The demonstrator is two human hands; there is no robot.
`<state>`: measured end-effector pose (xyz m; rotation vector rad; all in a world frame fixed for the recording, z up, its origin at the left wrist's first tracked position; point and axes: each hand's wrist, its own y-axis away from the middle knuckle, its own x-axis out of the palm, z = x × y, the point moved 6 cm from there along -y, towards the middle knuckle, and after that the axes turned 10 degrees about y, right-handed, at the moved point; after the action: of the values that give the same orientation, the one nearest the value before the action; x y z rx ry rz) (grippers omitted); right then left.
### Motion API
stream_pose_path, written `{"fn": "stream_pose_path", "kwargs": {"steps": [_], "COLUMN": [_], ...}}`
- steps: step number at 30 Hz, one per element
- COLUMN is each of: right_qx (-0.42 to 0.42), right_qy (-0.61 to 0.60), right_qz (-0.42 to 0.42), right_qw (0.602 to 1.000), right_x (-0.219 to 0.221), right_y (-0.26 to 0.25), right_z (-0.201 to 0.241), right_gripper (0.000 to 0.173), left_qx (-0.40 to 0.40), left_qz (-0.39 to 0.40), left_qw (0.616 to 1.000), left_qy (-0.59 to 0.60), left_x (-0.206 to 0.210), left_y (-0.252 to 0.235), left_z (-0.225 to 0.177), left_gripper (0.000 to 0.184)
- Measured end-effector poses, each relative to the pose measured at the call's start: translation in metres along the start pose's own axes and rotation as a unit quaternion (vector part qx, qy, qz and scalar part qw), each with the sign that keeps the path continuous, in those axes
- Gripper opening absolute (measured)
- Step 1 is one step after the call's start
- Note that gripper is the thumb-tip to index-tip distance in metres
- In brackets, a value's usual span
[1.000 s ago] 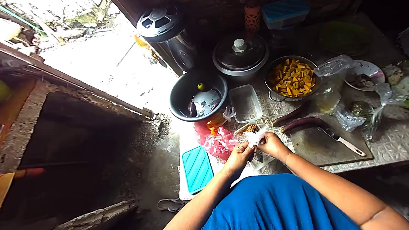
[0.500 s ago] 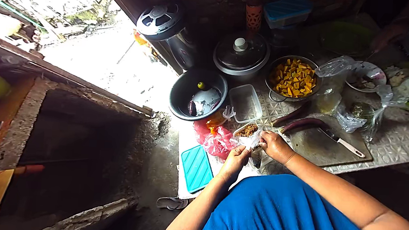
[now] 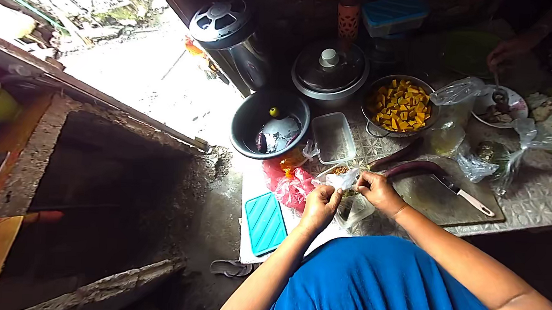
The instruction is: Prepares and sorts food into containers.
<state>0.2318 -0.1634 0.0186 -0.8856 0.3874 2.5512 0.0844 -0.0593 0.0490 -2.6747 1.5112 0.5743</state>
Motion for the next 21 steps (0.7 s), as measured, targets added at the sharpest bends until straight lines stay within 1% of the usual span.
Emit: {"fn": "stream_pose_path", "kwargs": {"steps": [2,4,5,6,7,8,9,10,11,12,13,14,16,17,18,19,20,21], "right_qx": [0.006,0.026,0.049,0.063,0.072,0.082,0.087,0.079,0.053,0.016,-0.02,-0.039,-0.042,-0.038,-0.036,-0.042,-0.055,-0.071], "right_qy": [-0.019,0.058,0.111,0.158,0.191,0.204,0.201,0.186,0.166,0.143,0.126,0.122,0.154,0.175,0.186,0.186,0.167,0.125], "right_qz": [0.008,0.06,0.109,0.145,0.161,0.159,0.143,0.111,0.069,0.03,0.012,0.023,0.084,0.114,0.131,0.132,0.119,0.099], "right_qw": [1.0,0.996,0.987,0.975,0.966,0.963,0.965,0.973,0.982,0.989,0.992,0.991,0.984,0.977,0.973,0.973,0.977,0.985], "right_x": [-0.002,-0.007,-0.009,-0.008,-0.008,-0.009,-0.011,-0.014,-0.015,-0.014,-0.01,-0.004,0.01,0.017,0.023,0.027,0.029,0.027], "right_y": [0.0,0.003,0.005,0.006,0.005,0.005,0.004,0.004,0.003,0.002,0.001,-0.001,-0.007,-0.01,-0.013,-0.015,-0.015,-0.015], "right_z": [-0.003,-0.002,-0.003,-0.008,-0.015,-0.019,-0.019,-0.015,-0.009,-0.003,0.003,0.007,0.012,0.012,0.009,0.005,0.004,0.004], "right_gripper": [0.012,0.017,0.022,0.025,0.029,0.032,0.034,0.034,0.032,0.03,0.03,0.036,0.054,0.054,0.046,0.033,0.024,0.021], "left_qx": [0.057,0.075,0.062,0.028,-0.021,-0.068,-0.103,-0.12,-0.122,-0.114,-0.101,-0.096,-0.122,-0.145,-0.163,-0.171,-0.173,-0.17], "left_qz": [0.021,0.11,0.175,0.247,0.314,0.359,0.381,0.381,0.369,0.353,0.336,0.32,0.279,0.256,0.232,0.208,0.185,0.167], "left_qw": [0.997,0.983,0.967,0.944,0.912,0.883,0.865,0.864,0.872,0.882,0.892,0.899,0.908,0.911,0.915,0.922,0.929,0.937], "left_qy": [-0.044,-0.129,-0.173,-0.218,-0.262,-0.295,-0.31,-0.308,-0.298,-0.29,-0.285,-0.282,-0.286,-0.288,-0.287,-0.28,-0.269,-0.257], "left_x": [0.008,0.025,0.036,0.047,0.056,0.061,0.063,0.061,0.058,0.053,0.046,0.038,0.021,0.014,0.008,0.004,0.001,-0.001], "left_y": [0.0,0.001,0.004,0.006,0.009,0.011,0.012,0.011,0.009,0.007,0.004,0.002,-0.002,-0.004,-0.006,-0.007,-0.008,-0.009], "left_z": [-0.016,-0.019,-0.014,-0.005,0.006,0.015,0.018,0.018,0.015,0.012,0.009,0.007,0.01,0.013,0.017,0.022,0.026,0.029], "left_gripper": [0.035,0.033,0.032,0.033,0.036,0.041,0.046,0.048,0.048,0.044,0.04,0.037,0.035,0.035,0.036,0.036,0.036,0.036]}}
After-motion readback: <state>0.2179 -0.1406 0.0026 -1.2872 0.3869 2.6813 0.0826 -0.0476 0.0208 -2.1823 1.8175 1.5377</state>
